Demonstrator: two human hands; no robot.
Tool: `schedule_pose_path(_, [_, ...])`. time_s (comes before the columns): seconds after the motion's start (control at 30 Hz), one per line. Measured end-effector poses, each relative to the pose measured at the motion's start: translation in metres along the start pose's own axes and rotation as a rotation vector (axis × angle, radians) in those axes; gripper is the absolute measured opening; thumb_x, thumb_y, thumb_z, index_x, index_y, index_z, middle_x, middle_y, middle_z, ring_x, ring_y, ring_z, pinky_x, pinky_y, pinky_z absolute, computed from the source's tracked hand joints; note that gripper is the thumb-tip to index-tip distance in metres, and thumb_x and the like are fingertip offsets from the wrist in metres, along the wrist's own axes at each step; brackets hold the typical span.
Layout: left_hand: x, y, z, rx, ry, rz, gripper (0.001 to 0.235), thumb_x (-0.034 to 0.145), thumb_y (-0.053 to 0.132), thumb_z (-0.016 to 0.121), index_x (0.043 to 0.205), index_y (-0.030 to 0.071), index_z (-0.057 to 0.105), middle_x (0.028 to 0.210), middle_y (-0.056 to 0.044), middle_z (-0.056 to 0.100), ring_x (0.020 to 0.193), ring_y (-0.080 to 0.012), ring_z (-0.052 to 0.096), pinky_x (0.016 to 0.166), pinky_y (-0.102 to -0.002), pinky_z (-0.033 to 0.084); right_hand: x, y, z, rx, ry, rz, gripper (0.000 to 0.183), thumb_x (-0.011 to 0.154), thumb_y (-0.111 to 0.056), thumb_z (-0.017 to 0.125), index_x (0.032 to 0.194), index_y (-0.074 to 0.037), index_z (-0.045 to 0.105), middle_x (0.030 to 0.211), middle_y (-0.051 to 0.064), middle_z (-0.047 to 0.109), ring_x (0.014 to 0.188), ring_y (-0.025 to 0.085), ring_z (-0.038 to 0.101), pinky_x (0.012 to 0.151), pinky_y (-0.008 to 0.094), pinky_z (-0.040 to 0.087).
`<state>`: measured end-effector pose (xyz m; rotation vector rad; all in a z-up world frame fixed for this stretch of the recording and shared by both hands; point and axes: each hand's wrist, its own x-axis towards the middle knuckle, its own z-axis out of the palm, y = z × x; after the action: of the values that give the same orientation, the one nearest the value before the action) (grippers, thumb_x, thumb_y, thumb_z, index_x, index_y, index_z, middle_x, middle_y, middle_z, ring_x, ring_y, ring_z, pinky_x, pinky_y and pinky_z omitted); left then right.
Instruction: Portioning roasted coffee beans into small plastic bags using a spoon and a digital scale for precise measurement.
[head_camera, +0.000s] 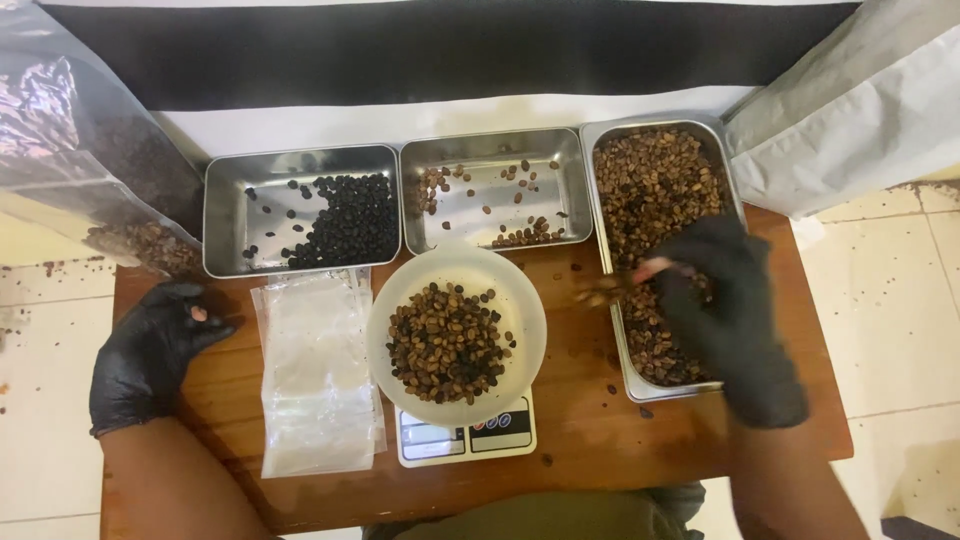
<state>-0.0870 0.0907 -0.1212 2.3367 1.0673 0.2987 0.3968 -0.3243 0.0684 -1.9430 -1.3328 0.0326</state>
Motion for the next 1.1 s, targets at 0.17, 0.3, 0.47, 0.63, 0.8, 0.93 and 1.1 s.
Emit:
schedule_pose_path(0.17, [-0.005,0.017,-0.002,-0.096,0.07,-0.036,0.046,0.072,-0.001,0.089,0.112,-0.006,0.068,0.116,-0.013,0.062,0.099,-0.0192,0.064,0.104,-0.031,0.055,-0.01,-0.043,0.038,-0.125,0.002,-0.454,0.015,0.096,-0.014,0.063,0.11,-0.018,0.068,0.096,0.001,0.056,0.088,0.028,0.057,0.08,0.048,0.031])
schedule_pose_path(0.3, [-0.002,0.016,-0.005,0.046,0.032,-0.044,0.06,0.076,0.018,0.09,0.126,-0.002,0.063,0.117,-0.012,0.066,0.094,-0.0214,0.065,0.098,-0.034,0.052,-0.003,-0.04,0.017,-0.402,0.077,-0.459,0.012,0.092,-0.011,0.068,0.101,-0.019,0.07,0.082,-0.001,0.063,0.076,0.028,0.059,0.078,0.048,0.028])
schedule_pose_path(0.47, [-0.004,0.026,-0.01,0.063,0.063,0.014,0.047,0.076,0.018,0.091,0.114,0.001,0.069,0.113,-0.009,0.067,0.099,-0.0201,0.066,0.099,-0.031,0.05,-0.022,0.037,-0.014,-0.493,0.171,-0.101,0.008,0.106,-0.009,0.081,0.114,-0.011,0.08,0.106,0.009,0.065,0.105,0.032,0.056,0.092,0.046,0.029])
schedule_pose_path(0.63, [-0.008,0.053,-0.015,-0.038,0.055,-0.096,0.05,0.074,0.011,0.092,0.118,0.004,0.067,0.105,-0.007,0.069,0.091,-0.0176,0.066,0.093,-0.031,0.052,-0.039,0.101,-0.027,-0.726,-0.008,0.072,0.006,0.108,-0.018,0.072,0.104,-0.019,0.077,0.097,0.002,0.069,0.097,0.033,0.059,0.086,0.047,0.031])
schedule_pose_path(0.8, [-0.007,0.047,-0.013,-0.1,0.058,-0.144,0.051,0.075,0.011,0.091,0.118,0.003,0.066,0.1,-0.007,0.068,0.086,-0.0175,0.066,0.087,-0.03,0.052,-0.059,0.126,-0.024,-0.542,-0.108,0.152,0.008,0.095,-0.023,0.069,0.098,-0.018,0.075,0.09,0.006,0.068,0.095,0.035,0.062,0.082,0.048,0.028])
schedule_pose_path(0.93, [-0.003,0.058,-0.017,-0.012,0.013,-0.226,0.046,0.075,0.019,0.092,0.112,0.006,0.068,0.111,-0.005,0.07,0.092,-0.019,0.067,0.09,-0.032,0.05,-0.056,0.095,-0.02,-0.503,-0.173,0.34,0.01,0.092,-0.021,0.064,0.094,-0.021,0.074,0.086,0.006,0.066,0.095,0.035,0.061,0.084,0.05,0.031])
schedule_pose_path(1.1, [-0.006,0.043,-0.009,0.0,0.045,-0.127,0.054,0.076,0.015,0.092,0.121,0.006,0.064,0.091,-0.006,0.071,0.086,-0.0174,0.066,0.092,-0.031,0.051,-0.054,0.085,-0.009,-0.438,-0.172,0.258,0.016,0.094,-0.018,0.058,0.093,-0.018,0.075,0.089,0.007,0.068,0.095,0.04,0.062,0.08,0.05,0.028])
